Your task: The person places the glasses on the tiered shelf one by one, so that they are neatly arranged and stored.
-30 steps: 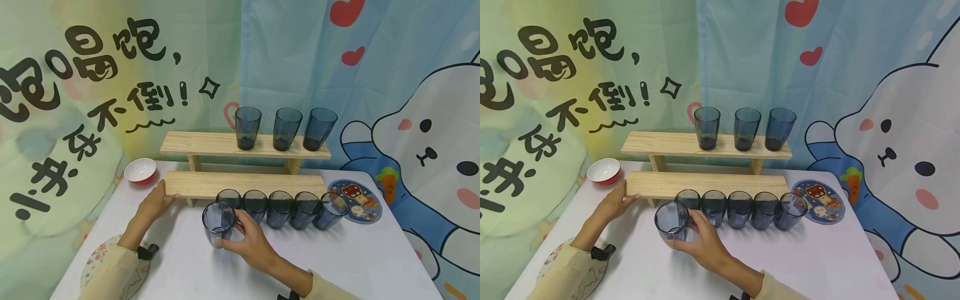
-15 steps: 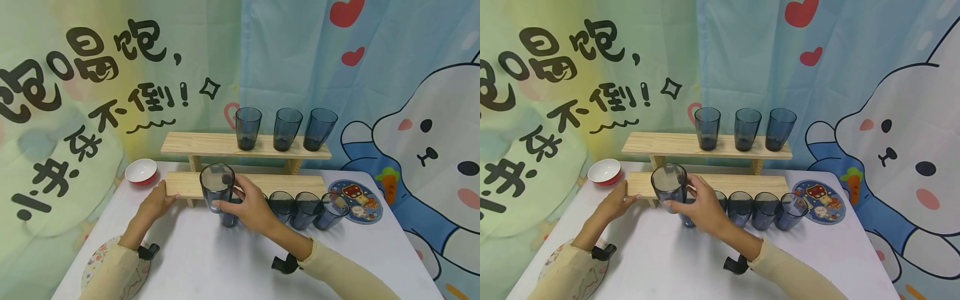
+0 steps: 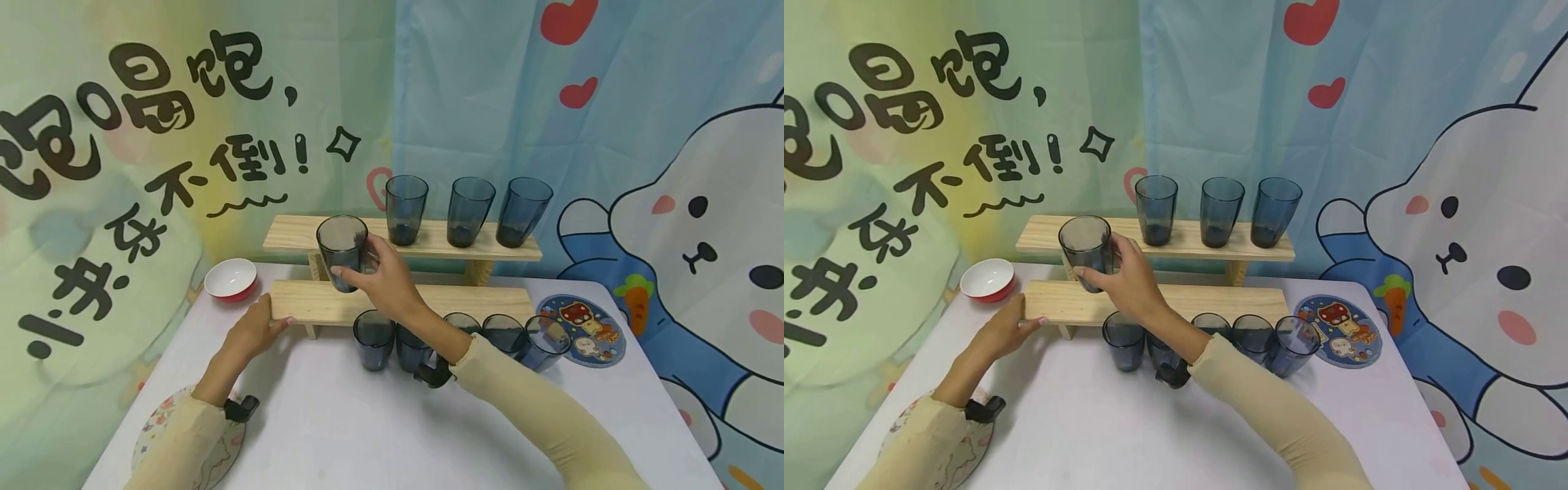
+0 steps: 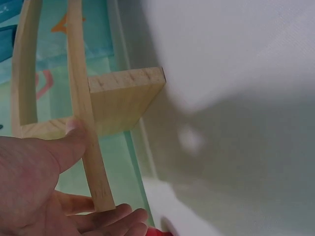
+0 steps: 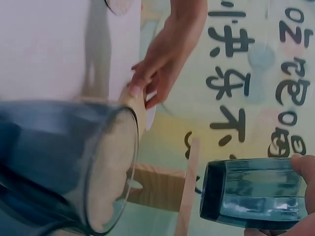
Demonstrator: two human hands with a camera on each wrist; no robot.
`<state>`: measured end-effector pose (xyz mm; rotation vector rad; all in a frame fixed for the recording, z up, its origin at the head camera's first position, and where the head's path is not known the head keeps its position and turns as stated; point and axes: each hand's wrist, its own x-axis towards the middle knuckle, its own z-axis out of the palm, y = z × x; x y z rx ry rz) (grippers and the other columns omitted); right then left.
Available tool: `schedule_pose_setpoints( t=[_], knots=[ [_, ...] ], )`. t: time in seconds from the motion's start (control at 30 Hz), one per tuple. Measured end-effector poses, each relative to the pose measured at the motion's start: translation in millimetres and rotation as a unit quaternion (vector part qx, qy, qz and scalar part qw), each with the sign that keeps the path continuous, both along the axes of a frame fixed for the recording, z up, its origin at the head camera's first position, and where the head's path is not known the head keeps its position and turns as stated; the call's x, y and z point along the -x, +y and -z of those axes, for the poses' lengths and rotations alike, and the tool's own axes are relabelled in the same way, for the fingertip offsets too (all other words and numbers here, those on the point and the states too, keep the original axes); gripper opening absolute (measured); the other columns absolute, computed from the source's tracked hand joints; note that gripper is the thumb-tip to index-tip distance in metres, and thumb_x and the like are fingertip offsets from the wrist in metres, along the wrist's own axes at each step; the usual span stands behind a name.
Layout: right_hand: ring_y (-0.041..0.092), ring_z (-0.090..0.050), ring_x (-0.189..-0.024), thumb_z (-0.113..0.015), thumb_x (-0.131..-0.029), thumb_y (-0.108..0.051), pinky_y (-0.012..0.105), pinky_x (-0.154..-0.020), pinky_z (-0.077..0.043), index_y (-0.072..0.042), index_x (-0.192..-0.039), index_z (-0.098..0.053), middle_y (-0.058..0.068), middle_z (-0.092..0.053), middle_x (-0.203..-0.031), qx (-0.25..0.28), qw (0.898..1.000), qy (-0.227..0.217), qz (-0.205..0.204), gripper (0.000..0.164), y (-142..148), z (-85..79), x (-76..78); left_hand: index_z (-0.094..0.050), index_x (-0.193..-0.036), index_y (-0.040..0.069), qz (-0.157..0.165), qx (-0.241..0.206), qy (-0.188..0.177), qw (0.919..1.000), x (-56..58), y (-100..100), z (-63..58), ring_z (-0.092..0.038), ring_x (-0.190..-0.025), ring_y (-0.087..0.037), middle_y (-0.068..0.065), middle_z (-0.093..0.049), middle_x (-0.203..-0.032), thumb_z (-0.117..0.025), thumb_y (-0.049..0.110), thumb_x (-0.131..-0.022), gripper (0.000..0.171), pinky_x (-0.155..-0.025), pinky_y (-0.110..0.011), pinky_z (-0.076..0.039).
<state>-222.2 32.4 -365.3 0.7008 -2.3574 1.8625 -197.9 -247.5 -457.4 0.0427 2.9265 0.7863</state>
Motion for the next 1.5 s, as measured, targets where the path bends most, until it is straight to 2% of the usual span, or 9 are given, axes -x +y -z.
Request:
schedule_pose_setpoints(
  t=[0.3,0.47,0.7,0.83,1.03,1.3,1.5],
  knots=[
    [0.025,-0.05,-0.145,-0.082,-0.095,-0.032,0.042,-0.121,-0.04,-0.009,-0.146,-0.054,0.007,-0.057,-0.144,-0.006,0.998,0.013,0.067,0.063,-22,-6.8,38.0,-0.03,-0.148,-0.018,-0.004,-0.001,-0.003,1.0,1.0,-2,1.7,-0.056,-0.13,-0.054,-0.045,-0.05,-0.14,-0.067,0.032,-0.105,0.076,-0.102,-0.066,-0.047],
    [0.028,-0.052,-0.143,-0.08,-0.096,-0.032,0.042,-0.119,-0.043,-0.007,-0.148,-0.053,0.013,-0.054,-0.145,-0.007,0.996,0.021,0.087,0.064,-31,-10.2,56.7,-0.028,-0.15,-0.018,-0.005,-0.002,-0.009,0.9999,1.5,-2,1.5,-0.054,-0.132,-0.055,-0.046,-0.049,-0.141,-0.066,0.032,-0.106,0.077,-0.103,-0.066,-0.047],
    [0.025,-0.058,-0.135,-0.078,-0.098,-0.035,0.041,-0.112,-0.048,-0.008,-0.153,-0.048,0.012,-0.059,-0.143,-0.017,0.993,0.026,0.11,0.068,-40,-15.2,78.9,-0.029,-0.149,-0.018,-0.007,0.004,-0.005,1.0,0.8,-2,0.2,-0.057,-0.129,-0.055,-0.046,-0.051,-0.139,-0.066,0.032,-0.105,0.076,-0.101,-0.066,-0.048],
    [0.028,-0.057,-0.132,-0.077,-0.098,-0.041,0.044,-0.106,-0.051,-0.007,-0.154,-0.046,0.014,-0.055,-0.144,-0.042,0.991,0.014,0.13,0.072,-45,-14.8,84.9,-0.029,-0.149,-0.018,-0.006,0.0,-0.002,1.0,1.0,-3,0.9,-0.056,-0.13,-0.055,-0.046,-0.05,-0.14,-0.066,0.031,-0.105,0.075,-0.101,-0.066,-0.047],
    [0.029,-0.053,-0.137,-0.076,-0.098,-0.044,0.045,-0.111,-0.047,-0.008,-0.159,-0.041,0.015,-0.05,-0.149,-0.044,0.988,-0.012,0.15,0.079,-47,-9.4,90.9,-0.027,-0.151,-0.018,-0.003,-0.011,-0.007,0.9999,2.2,-3,2.9,-0.056,-0.13,-0.052,-0.045,-0.05,-0.142,-0.066,0.032,-0.105,0.078,-0.103,-0.064,-0.047],
    [0.03,-0.054,-0.136,-0.076,-0.097,-0.045,0.046,-0.111,-0.047,-0.007,-0.157,-0.043,0.015,-0.051,-0.148,-0.04,0.986,-0.017,0.16,0.079,-49,-7.3,95.3,-0.026,-0.151,-0.018,-0.005,-0.009,-0.012,0.9999,2.5,-5,0.1,-0.057,-0.129,-0.052,-0.045,-0.049,-0.142,-0.066,0.034,-0.105,0.08,-0.101,-0.064,-0.047],
    [0.032,-0.048,-0.143,-0.074,-0.098,-0.048,0.048,-0.115,-0.044,-0.007,-0.162,-0.037,0.016,-0.045,-0.156,-0.055,0.985,-0.022,0.165,0.084,-51,-4.5,95.9,-0.024,-0.153,-0.018,-0.004,-0.014,-0.014,0.9998,1.9,-5,1.5,-0.053,-0.134,-0.054,-0.046,-0.047,-0.145,-0.064,0.034,-0.106,0.081,-0.105,-0.065,-0.045]
  ],
)
